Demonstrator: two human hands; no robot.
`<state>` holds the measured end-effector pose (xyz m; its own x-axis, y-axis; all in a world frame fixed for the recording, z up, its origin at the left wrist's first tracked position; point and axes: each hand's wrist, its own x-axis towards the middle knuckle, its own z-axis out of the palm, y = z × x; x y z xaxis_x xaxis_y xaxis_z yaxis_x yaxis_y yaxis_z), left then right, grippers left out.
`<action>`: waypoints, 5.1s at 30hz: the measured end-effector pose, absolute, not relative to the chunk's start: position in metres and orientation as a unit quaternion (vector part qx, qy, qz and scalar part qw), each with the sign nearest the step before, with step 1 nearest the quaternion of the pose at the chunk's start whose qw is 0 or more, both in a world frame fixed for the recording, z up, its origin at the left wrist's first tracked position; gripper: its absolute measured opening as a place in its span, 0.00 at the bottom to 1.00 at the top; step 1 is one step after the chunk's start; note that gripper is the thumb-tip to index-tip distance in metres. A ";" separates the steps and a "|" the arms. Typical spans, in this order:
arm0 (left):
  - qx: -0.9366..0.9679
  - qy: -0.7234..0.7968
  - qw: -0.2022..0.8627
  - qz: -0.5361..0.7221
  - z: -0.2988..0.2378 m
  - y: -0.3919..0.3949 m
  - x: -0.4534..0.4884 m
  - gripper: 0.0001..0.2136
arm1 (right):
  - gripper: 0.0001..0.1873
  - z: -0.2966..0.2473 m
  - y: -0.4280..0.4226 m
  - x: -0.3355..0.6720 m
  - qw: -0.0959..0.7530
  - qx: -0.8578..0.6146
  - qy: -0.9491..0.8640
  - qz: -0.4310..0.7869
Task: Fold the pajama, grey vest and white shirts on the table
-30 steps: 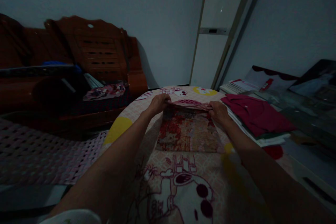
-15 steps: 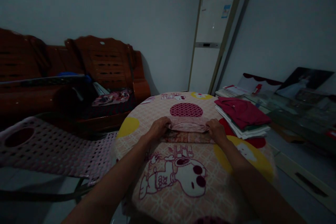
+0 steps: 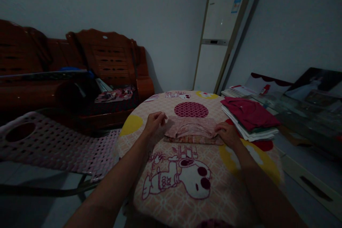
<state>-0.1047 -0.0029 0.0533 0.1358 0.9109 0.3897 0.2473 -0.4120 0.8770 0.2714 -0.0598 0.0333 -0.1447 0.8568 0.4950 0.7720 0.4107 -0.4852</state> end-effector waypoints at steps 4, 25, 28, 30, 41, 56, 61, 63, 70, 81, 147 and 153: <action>0.676 0.426 0.319 0.510 0.048 0.002 -0.104 0.12 | 0.13 0.041 -0.060 0.268 0.445 -0.579 -0.674 0.110; 0.937 0.145 0.248 0.201 0.071 -0.044 0.020 0.16 | 0.13 0.019 -0.052 0.286 0.498 -0.647 -0.543 0.198; 0.941 0.108 0.250 0.200 0.055 -0.054 0.046 0.19 | 0.16 0.021 -0.055 0.284 0.487 -0.629 -0.563 0.224; 0.933 0.123 0.257 0.220 0.043 -0.055 0.054 0.19 | 0.18 0.021 -0.055 0.283 0.488 -0.618 -0.559 0.260; 0.624 0.178 0.684 0.333 0.027 -0.033 0.049 0.24 | 0.21 0.028 -0.063 0.275 0.533 -0.596 -0.516 0.307; 0.523 0.197 0.758 0.336 0.025 -0.032 0.052 0.25 | 0.15 0.045 -0.079 0.277 0.420 -0.573 -0.624 0.325; 0.514 0.185 0.765 0.340 0.026 -0.033 0.052 0.25 | 0.12 0.049 -0.081 0.266 0.277 -0.566 -0.762 0.150; 0.508 0.183 0.771 0.338 0.026 -0.034 0.051 0.25 | 0.12 0.050 -0.082 0.258 0.203 -0.589 -0.781 0.040; 0.514 0.187 0.760 0.350 0.026 -0.034 0.052 0.23 | 0.16 0.043 -0.081 0.239 0.006 -0.643 -0.757 -0.113; 0.615 0.189 0.689 0.332 0.026 -0.033 0.047 0.24 | 0.14 0.043 -0.078 0.244 0.169 -0.585 -0.789 0.084; 0.832 0.450 0.163 0.281 0.032 0.026 -0.088 0.17 | 0.23 -0.007 -0.049 0.244 0.265 -0.483 -0.832 -0.058; 0.819 0.472 0.153 0.289 0.026 0.029 -0.084 0.16 | 0.17 0.021 -0.067 0.206 0.319 -0.455 -0.826 -0.093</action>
